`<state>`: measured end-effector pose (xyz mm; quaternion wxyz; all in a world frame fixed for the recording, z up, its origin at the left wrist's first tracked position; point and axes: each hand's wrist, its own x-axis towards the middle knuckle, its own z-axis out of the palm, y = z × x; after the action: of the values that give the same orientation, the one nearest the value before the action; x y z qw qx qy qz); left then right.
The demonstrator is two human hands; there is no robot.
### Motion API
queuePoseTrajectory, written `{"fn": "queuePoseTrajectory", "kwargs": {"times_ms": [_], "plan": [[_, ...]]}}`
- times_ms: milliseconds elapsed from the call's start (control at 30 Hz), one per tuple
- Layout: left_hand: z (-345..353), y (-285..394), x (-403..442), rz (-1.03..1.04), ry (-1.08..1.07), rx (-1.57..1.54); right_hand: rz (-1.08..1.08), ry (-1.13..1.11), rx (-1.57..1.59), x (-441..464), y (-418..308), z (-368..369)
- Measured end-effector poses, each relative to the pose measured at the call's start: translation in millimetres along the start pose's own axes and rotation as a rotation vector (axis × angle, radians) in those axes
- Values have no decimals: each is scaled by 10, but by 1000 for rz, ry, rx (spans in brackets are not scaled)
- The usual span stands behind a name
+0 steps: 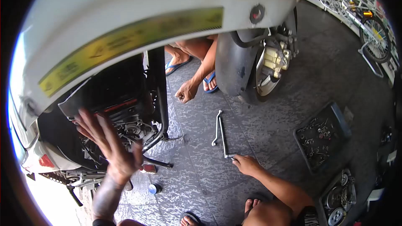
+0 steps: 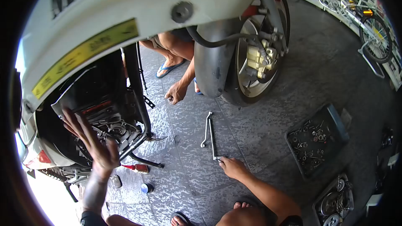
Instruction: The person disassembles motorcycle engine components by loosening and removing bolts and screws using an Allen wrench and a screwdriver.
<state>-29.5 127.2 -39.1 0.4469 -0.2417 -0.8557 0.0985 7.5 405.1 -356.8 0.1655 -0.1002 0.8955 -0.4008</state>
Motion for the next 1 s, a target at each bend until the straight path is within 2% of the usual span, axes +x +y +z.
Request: {"fn": "queuePoseTrajectory", "kwargs": {"times_ms": [33,100,233,300,367,433,467,500,533,567,600,700,833,867,900,933,967,1000], "plan": [[46,-35,121,-24,1,57,-5,8,44,31,-4,30],[272,-218,91,104,-26,412,-18,1,85,76,24,172],[365,-272,-44,256,-99,456,7,-75,167,63,-38,349],[460,-173,-28,459,-156,484,-31,-42,204,73,43,496],[482,-88,47,556,-216,501,-74,-50,214,49,3,514],[379,-46,114,622,-238,231,-48,-36,232,22,-67,455],[268,61,226,490,-522,-220,-30,-27,308,2,-102,419],[318,193,345,559,-481,-577,-47,-39,304,-9,-123,394],[299,301,237,655,-576,-664,-27,-50,278,-33,-134,374],[193,461,85,720,-629,-605,-3,-54,252,-55,-139,369],[161,572,-51,789,-622,-703,-25,-23,252,-71,-112,411],[133,748,-632,660,-827,-900,-25,-1,181,-146,-64,484],[-87,585,-1202,504,-1272,-818,-36,-111,24,-198,-193,230],[-232,498,-1221,451,-1293,-863,-49,-164,-16,-160,-212,157],[-359,403,-1332,299,-1166,-1047,-70,-145,-56,-85,-266,60],[-571,281,-1089,288,-1438,-1050,-112,-218,-144,17,-349,-49],[-788,196,-985,191,-1232,-1215,-144,-301,-233,90,-455,-155],[-1121,173,-904,89,-1304,-990,-146,-354,-300,181,-604,-260]]}}
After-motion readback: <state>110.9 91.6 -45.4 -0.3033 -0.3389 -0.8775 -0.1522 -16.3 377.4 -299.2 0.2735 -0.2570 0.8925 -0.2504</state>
